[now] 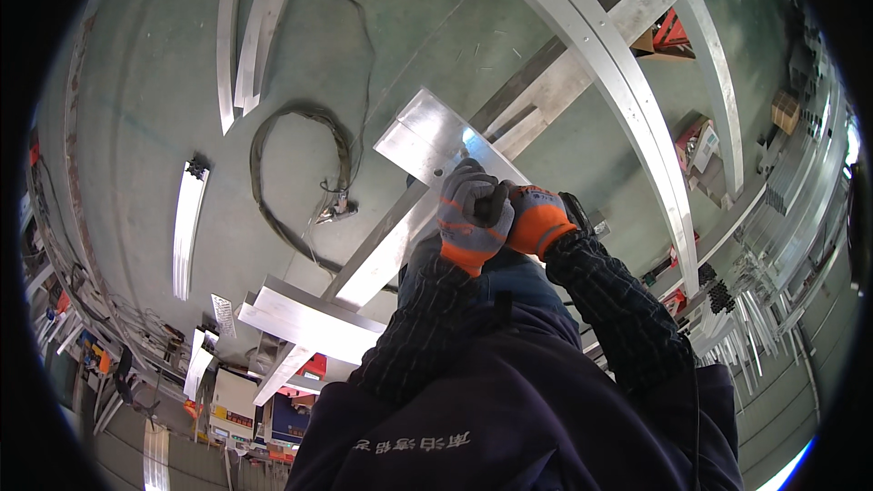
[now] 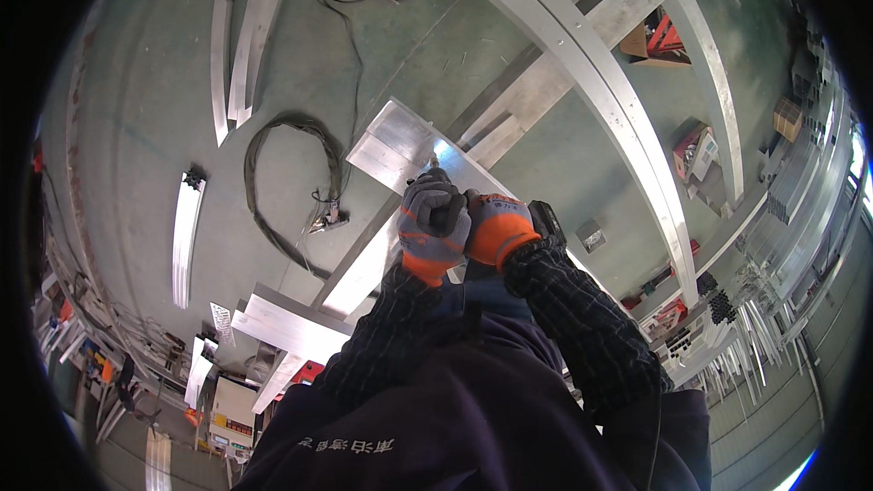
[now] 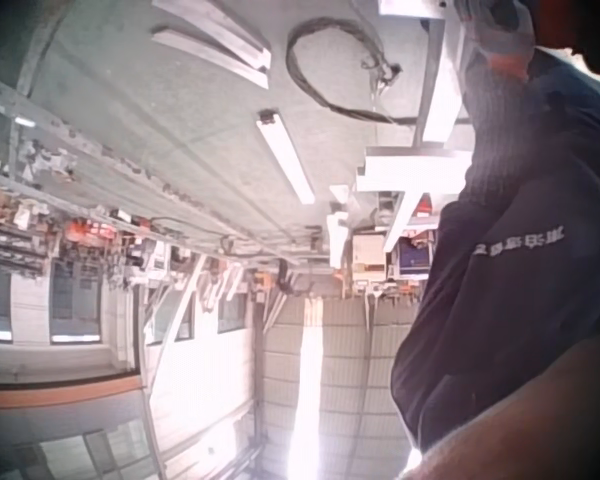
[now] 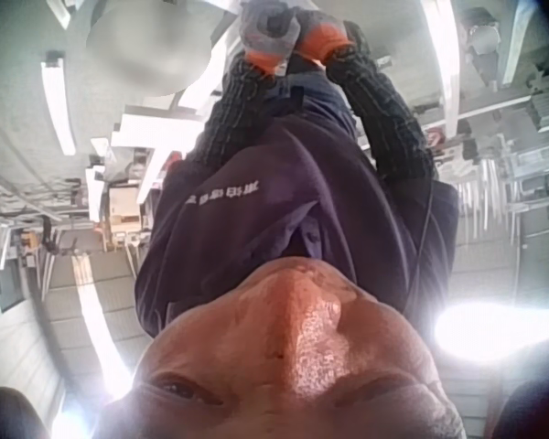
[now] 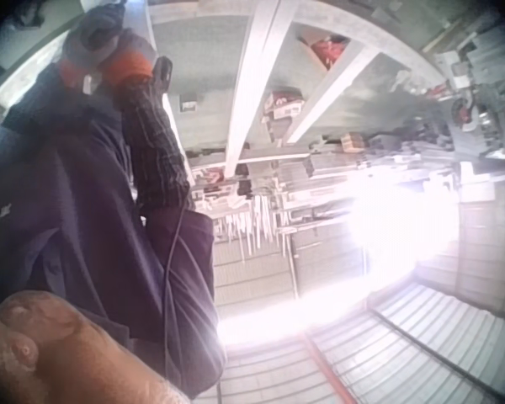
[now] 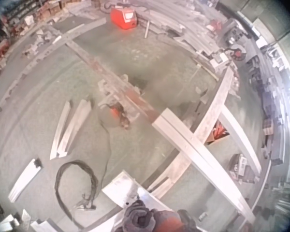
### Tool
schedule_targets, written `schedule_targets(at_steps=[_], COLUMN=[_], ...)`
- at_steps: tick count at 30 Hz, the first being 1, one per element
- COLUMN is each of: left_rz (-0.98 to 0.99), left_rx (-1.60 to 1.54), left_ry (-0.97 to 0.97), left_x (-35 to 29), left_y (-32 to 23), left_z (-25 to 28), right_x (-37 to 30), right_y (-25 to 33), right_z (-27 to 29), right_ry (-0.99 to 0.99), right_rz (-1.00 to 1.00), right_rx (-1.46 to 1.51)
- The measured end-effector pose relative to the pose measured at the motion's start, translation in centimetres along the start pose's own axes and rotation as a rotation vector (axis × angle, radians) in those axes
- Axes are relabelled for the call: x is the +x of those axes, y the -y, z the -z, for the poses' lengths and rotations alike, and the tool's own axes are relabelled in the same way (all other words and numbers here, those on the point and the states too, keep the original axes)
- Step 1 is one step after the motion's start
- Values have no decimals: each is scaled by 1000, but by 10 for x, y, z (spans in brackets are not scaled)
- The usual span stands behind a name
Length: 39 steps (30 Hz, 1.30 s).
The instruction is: The person uses a cordless drill to fasten screws into pre-drilled holes on long aluminum extrusion profiles laid on the floor. They repeatedly pick up screws, align the profiles, and drive the screws to join the pieces into a larger frame structure.
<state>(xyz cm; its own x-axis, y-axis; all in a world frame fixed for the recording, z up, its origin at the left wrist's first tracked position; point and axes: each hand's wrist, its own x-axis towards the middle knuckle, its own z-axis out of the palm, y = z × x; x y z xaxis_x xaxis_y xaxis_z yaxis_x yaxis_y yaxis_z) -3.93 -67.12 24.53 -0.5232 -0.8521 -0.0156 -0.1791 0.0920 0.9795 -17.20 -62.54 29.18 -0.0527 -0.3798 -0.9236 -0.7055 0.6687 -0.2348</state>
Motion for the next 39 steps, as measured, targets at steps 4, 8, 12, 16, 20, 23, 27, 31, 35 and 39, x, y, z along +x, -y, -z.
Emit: schedule_targets(at_steps=[4, 8, 12, 16, 20, 23, 27, 31, 35, 39], left_rz=[8, 49, 49, 109, 120, 105, 44, 104, 95, 93], left_rx=[-17, 3, 66, 15, 10, 14, 56, -109, 34, 16], left_ry=[-62, -62, -40, -78, -98, -121, -119, -62, -167, -120], left_x=[-3, -5, -6, -7, -7, -7, -5, -2, -5, 0], left_y=[7, 6, 4, 2, 4, 5, 3, 17, 11, 10], left_z=[-7, -9, -8, -9, -11, -13, -12, -10, -26, -26], right_x=[1, 2, 2, 3, 6, 2, 7, 16, 17, 17], right_y=[0, -1, 1, 0, -2, 2, -3, 1, -6, -19], right_z=[2, 7, 12, 14, 11, 19, 12, 22, 37, 25], right_ry=[3, 14, 23, 15, -5, -1, -35, 7, -18, -36], right_rz=[5, 17, 31, 50, 67, 68, 80, 55, 139, 114], right_rx=[-22, -24, -50, -64, -88, -70, -94, -171, -122, -103])
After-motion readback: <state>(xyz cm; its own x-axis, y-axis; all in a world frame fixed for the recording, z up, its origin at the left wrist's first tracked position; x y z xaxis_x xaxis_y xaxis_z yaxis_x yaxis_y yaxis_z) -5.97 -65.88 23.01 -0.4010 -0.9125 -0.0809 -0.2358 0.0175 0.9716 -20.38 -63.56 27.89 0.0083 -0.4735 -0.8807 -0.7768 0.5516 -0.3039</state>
